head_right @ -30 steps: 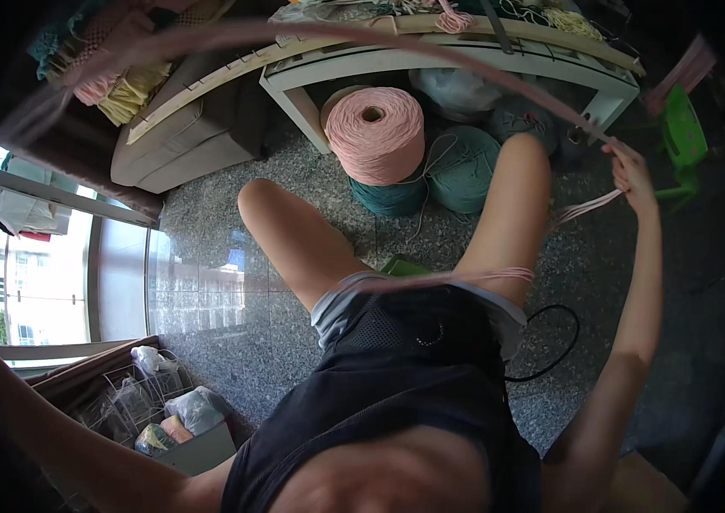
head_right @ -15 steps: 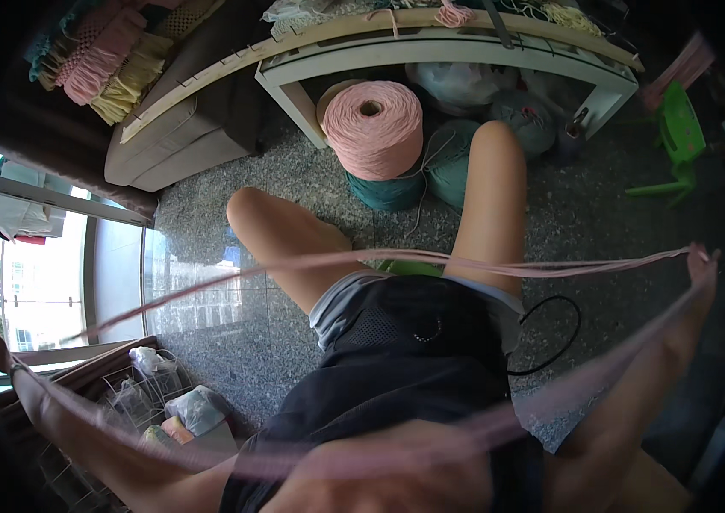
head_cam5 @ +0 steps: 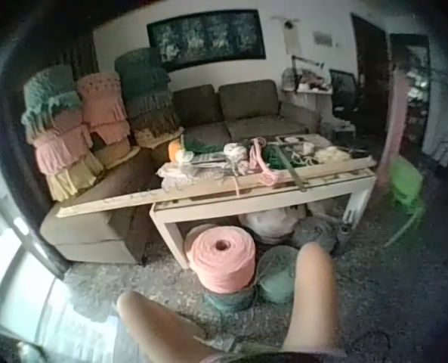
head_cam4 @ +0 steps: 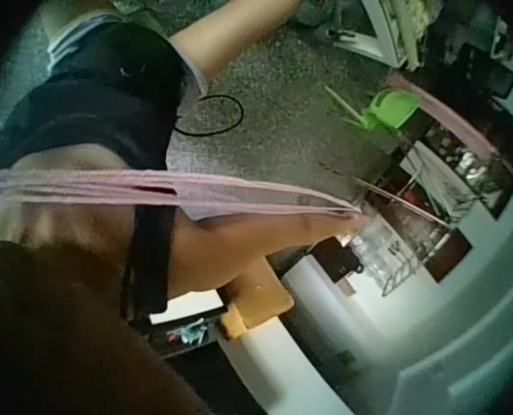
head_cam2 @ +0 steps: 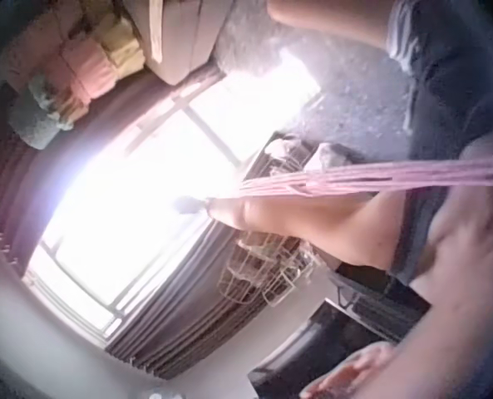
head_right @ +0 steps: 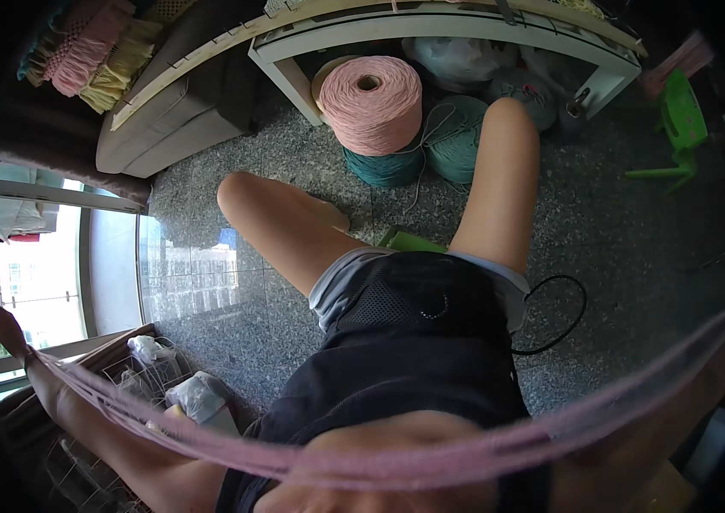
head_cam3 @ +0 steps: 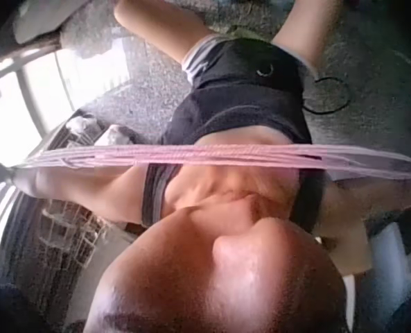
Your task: Measuring and hand-weaving thick pink yarn into a decorative or functional object.
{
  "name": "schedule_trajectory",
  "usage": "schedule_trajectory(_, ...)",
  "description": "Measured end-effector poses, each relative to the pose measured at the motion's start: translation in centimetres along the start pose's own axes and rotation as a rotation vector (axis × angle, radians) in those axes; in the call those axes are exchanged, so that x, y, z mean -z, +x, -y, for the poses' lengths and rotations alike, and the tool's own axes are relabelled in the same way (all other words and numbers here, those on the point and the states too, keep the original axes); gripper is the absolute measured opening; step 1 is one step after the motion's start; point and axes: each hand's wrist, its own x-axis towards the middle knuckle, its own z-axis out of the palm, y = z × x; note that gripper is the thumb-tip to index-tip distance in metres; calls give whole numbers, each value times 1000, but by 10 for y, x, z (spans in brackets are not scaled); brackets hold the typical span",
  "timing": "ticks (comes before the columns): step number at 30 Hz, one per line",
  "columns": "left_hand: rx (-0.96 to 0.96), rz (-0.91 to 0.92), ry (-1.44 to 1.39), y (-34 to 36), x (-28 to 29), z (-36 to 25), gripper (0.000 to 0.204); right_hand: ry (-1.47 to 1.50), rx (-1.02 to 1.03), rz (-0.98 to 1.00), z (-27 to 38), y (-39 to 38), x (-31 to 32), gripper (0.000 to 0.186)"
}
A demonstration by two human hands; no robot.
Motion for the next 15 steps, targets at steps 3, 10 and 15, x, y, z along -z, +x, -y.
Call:
schedule_trajectory(3, 28, 56, 53, -43, -23, -1, 39, -120, 60, -71, 22, -10, 34, 36)
schedule_trajectory(10, -536, -313, 354, 68, -140, 244, 43, -289, 163, -63, 29, -36, 3, 34)
schedule_trajectory(15, -502, -276, 1, 103, -148, 184, 44, -449, 267, -116, 77, -64, -15, 33)
